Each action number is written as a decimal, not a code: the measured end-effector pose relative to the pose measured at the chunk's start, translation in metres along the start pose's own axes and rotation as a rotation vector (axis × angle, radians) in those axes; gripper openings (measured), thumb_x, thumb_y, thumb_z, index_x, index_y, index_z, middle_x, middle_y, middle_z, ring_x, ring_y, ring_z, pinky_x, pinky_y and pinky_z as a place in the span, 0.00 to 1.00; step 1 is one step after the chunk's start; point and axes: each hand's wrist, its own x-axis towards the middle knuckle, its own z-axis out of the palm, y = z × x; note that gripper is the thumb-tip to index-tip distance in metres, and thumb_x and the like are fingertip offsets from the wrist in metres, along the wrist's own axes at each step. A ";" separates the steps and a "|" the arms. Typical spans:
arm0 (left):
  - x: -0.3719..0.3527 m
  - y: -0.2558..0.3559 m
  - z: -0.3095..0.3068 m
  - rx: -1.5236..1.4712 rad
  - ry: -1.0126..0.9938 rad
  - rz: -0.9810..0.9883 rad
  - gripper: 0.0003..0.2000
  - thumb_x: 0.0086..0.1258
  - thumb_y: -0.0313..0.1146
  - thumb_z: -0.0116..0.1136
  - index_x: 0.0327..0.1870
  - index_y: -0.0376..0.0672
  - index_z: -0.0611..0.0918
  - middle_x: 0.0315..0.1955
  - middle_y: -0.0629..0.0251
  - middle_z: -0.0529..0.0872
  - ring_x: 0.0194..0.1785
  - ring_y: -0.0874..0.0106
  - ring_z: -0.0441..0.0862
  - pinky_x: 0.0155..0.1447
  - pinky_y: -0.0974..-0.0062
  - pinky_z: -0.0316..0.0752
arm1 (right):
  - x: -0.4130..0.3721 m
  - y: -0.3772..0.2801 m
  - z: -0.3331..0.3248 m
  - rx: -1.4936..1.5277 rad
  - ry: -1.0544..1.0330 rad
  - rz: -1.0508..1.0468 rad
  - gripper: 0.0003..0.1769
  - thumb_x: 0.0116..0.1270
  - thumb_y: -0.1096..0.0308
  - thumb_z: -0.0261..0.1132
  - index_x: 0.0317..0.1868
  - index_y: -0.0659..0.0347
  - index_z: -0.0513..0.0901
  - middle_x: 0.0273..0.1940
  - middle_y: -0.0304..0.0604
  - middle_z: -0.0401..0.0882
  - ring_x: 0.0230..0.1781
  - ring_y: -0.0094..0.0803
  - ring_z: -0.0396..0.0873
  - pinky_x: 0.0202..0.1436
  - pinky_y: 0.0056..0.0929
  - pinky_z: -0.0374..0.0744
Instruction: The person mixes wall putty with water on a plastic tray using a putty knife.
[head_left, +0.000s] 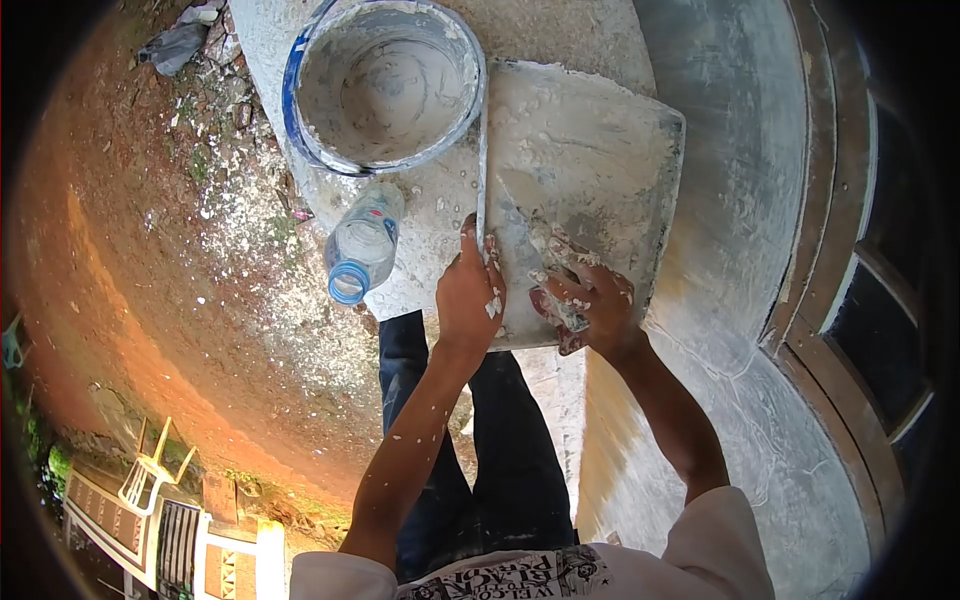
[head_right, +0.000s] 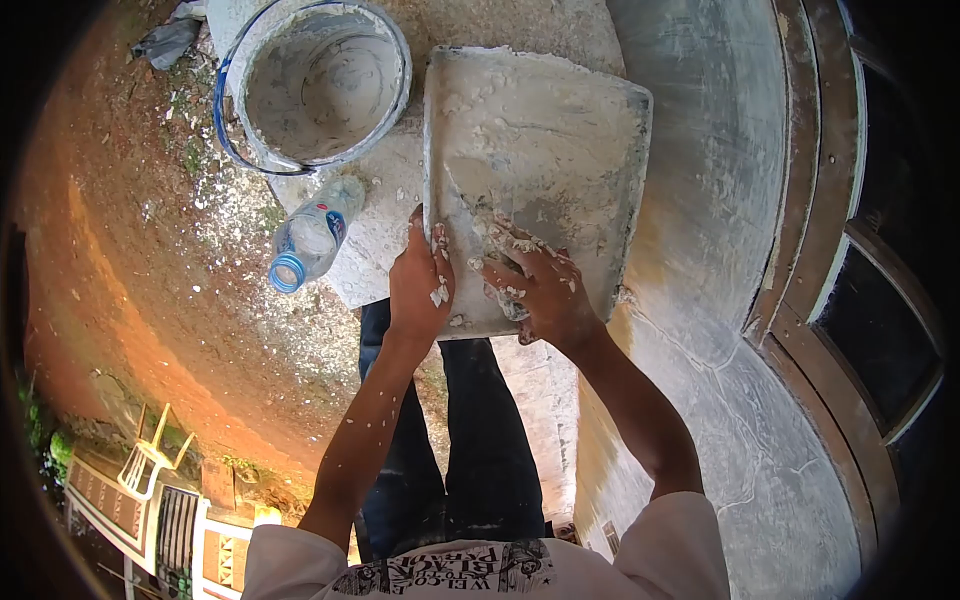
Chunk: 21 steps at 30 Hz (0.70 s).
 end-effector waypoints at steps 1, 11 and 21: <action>-0.001 0.000 -0.001 0.004 -0.004 0.003 0.32 0.67 0.21 0.52 0.73 0.34 0.58 0.28 0.44 0.83 0.32 0.46 0.83 0.37 0.55 0.76 | 0.004 -0.001 -0.006 0.002 0.004 0.004 0.29 0.57 0.60 0.69 0.62 0.40 0.81 0.60 0.42 0.75 0.62 0.38 0.77 0.61 0.44 0.76; -0.004 0.000 0.000 -0.026 0.008 0.016 0.30 0.68 0.21 0.48 0.73 0.33 0.59 0.30 0.43 0.82 0.35 0.45 0.82 0.40 0.54 0.76 | 0.047 0.006 -0.047 -0.122 0.011 -0.113 0.29 0.54 0.63 0.73 0.60 0.44 0.82 0.57 0.38 0.78 0.57 0.34 0.80 0.54 0.38 0.80; -0.004 0.002 0.006 0.015 0.024 0.011 0.29 0.68 0.21 0.49 0.72 0.32 0.59 0.29 0.43 0.82 0.33 0.45 0.82 0.38 0.55 0.76 | 0.097 0.085 -0.026 -0.264 0.741 0.391 0.17 0.54 0.66 0.75 0.45 0.58 0.88 0.43 0.45 0.84 0.43 0.44 0.84 0.49 0.41 0.81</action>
